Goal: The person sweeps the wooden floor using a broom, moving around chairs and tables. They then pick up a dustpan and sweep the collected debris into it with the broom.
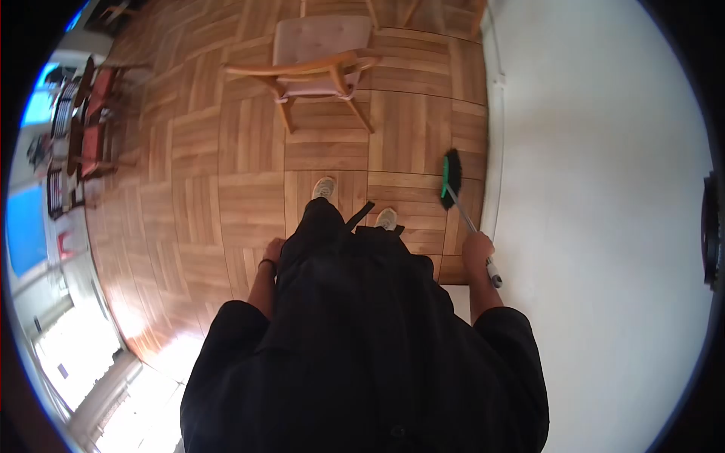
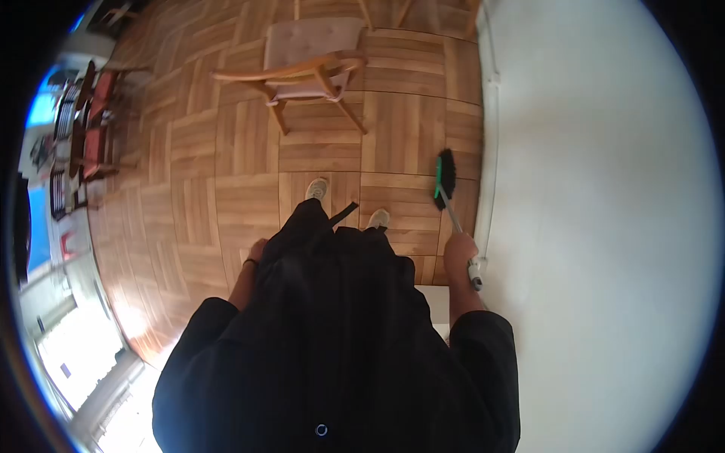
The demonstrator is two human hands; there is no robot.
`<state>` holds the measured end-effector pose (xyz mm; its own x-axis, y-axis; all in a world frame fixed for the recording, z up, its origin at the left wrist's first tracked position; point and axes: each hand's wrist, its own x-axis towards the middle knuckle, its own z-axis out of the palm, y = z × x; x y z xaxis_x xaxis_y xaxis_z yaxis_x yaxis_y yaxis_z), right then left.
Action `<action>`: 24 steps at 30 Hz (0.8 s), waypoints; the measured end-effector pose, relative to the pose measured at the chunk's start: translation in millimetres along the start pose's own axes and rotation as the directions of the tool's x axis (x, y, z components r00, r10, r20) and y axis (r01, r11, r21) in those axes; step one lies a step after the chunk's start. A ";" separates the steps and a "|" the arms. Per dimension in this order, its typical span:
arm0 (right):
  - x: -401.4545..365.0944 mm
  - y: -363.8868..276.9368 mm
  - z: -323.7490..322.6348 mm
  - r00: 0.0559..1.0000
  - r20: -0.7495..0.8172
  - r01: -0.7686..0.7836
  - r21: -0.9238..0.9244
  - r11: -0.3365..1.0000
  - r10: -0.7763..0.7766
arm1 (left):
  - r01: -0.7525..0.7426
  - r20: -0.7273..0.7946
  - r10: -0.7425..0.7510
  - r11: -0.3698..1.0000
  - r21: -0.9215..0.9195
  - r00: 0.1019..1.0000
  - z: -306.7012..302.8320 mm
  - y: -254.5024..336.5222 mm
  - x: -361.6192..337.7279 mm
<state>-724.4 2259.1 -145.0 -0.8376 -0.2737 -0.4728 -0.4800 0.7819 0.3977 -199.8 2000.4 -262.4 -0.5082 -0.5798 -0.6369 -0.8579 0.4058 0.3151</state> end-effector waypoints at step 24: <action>-127.1 -346.6 -106.6 0.494 -0.008 0.868 -0.045 0.494 -0.869 | 0.170 0.536 -0.652 -0.539 -0.825 0.536 107.6 -117.4 -220.6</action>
<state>-479.4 1963.2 -139.0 0.0010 -0.8193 -0.5733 -0.9762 0.1234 -0.1781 21.2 2156.7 -234.6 0.3277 -0.1965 -0.9241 0.3131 -0.9003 0.3025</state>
